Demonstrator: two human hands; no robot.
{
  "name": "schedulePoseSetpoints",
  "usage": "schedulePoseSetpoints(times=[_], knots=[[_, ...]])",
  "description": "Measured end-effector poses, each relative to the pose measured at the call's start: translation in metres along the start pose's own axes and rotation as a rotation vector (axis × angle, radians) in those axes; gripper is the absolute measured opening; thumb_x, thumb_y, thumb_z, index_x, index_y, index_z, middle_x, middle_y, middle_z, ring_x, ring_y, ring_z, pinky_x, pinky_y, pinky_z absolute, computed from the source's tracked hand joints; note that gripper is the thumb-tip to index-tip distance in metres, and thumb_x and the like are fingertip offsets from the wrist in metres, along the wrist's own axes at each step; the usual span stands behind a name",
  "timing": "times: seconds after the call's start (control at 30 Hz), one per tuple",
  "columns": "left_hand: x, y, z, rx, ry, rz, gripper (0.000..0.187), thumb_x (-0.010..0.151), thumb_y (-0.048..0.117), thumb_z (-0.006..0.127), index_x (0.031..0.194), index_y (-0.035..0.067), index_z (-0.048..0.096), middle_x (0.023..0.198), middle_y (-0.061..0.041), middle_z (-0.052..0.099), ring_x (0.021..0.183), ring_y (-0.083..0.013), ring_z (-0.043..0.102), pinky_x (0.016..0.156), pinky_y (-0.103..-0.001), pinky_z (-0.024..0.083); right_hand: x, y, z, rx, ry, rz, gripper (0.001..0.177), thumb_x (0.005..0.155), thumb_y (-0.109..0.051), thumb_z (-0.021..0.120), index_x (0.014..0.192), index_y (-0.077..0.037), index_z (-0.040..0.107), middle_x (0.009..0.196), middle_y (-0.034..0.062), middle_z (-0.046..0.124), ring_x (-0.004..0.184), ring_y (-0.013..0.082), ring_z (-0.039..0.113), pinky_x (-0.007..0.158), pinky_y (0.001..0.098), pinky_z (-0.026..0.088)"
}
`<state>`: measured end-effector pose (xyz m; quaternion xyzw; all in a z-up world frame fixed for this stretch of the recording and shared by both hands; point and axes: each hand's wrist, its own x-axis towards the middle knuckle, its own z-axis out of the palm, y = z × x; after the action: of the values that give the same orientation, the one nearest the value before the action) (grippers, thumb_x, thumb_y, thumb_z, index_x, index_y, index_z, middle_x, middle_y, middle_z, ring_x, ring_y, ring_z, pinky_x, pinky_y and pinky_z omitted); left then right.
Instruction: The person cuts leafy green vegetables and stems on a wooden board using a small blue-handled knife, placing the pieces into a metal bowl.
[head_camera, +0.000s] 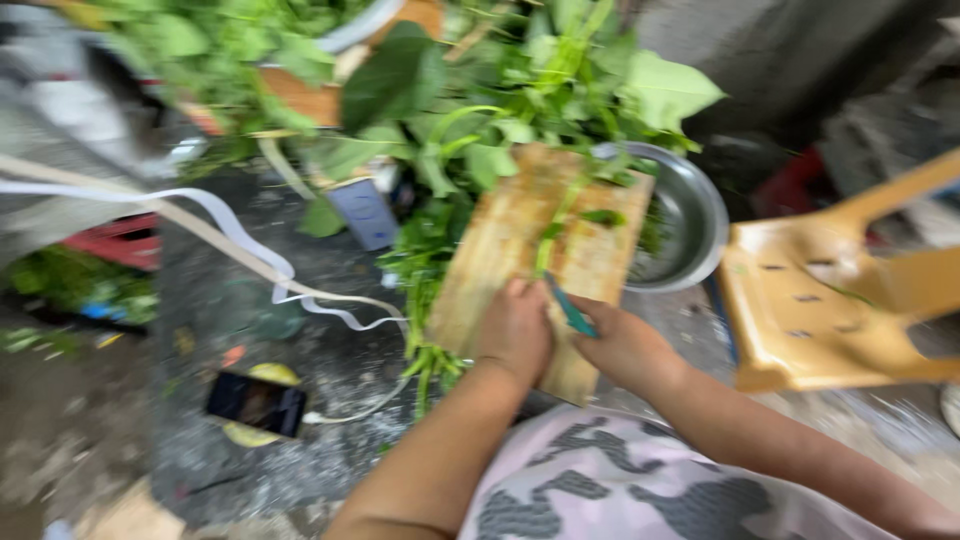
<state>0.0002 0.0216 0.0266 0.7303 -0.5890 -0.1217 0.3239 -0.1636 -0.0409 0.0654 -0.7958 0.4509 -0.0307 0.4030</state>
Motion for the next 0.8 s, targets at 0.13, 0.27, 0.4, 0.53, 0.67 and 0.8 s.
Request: schedulePoseSetpoints(times=[0.13, 0.27, 0.4, 0.53, 0.67, 0.8], knots=[[0.000, -0.001, 0.002, -0.015, 0.038, 0.019, 0.007, 0.087, 0.008, 0.063, 0.092, 0.003, 0.063, 0.095, -0.023, 0.063, 0.087, -0.0441, 0.065, 0.077, -0.053, 0.053, -0.005, -0.027, -0.008, -0.304, -0.129, 0.183, 0.066, 0.091, -0.030, 0.059, 0.155, -0.035, 0.042, 0.110, 0.0212, 0.074, 0.102, 0.0387, 0.073, 0.093, 0.0484, 0.056], [-0.001, -0.008, 0.009, -0.004, 0.088, 0.020, 0.015, 0.083, 0.006, 0.061, 0.097, 0.003, 0.066, 0.097, -0.023, 0.065, 0.089, -0.0428, 0.066, 0.077, -0.051, 0.054, -0.005, -0.034, -0.009, -0.396, -0.162, 0.248, 0.065, 0.094, -0.032, 0.057, 0.156, -0.037, 0.039, 0.113, 0.0178, 0.075, 0.105, 0.0365, 0.073, 0.095, 0.0467, 0.056], [0.005, -0.018, 0.017, -0.085, 0.142, -0.078, 0.024, 0.090, 0.009, 0.063, 0.113, 0.004, 0.070, 0.105, -0.024, 0.068, 0.094, -0.0432, 0.067, 0.083, -0.050, 0.054, 0.002, -0.017, -0.009, -0.324, -0.109, 0.169, 0.066, 0.090, -0.032, 0.059, 0.154, -0.035, 0.042, 0.111, 0.0174, 0.075, 0.103, 0.0360, 0.072, 0.093, 0.0466, 0.056], [0.011, -0.035, 0.023, -0.357, 0.073, -0.349, 0.029, 0.094, 0.017, 0.065, 0.120, 0.006, 0.072, 0.108, -0.022, 0.074, 0.099, -0.0364, 0.073, 0.087, -0.041, 0.057, 0.000, -0.017, -0.015, -0.108, -0.114, 0.278, 0.065, 0.089, -0.032, 0.060, 0.152, -0.036, 0.048, 0.099, 0.0179, 0.075, 0.087, 0.0329, 0.074, 0.084, 0.0450, 0.060], [0.010, -0.044, 0.019, -0.393, 0.094, -0.366, 0.030, 0.093, 0.019, 0.064, 0.118, 0.006, 0.073, 0.104, -0.020, 0.076, 0.094, -0.0310, 0.075, 0.084, -0.038, 0.058, -0.003, -0.014, -0.019, -0.025, 0.003, 0.212, 0.062, 0.088, -0.028, 0.058, 0.150, -0.032, 0.052, 0.100, 0.0199, 0.077, 0.080, 0.0337, 0.075, 0.076, 0.0462, 0.059], [0.002, -0.030, -0.011, -0.229, 0.139, -0.309, 0.030, 0.091, 0.016, 0.065, 0.119, 0.008, 0.072, 0.100, -0.018, 0.071, 0.090, -0.0331, 0.070, 0.081, -0.042, 0.055, -0.004, 0.001, -0.020, 0.015, 0.032, 0.316, 0.063, 0.088, -0.029, 0.059, 0.150, -0.031, 0.049, 0.110, 0.0145, 0.075, 0.084, 0.0345, 0.077, 0.079, 0.0448, 0.059]])
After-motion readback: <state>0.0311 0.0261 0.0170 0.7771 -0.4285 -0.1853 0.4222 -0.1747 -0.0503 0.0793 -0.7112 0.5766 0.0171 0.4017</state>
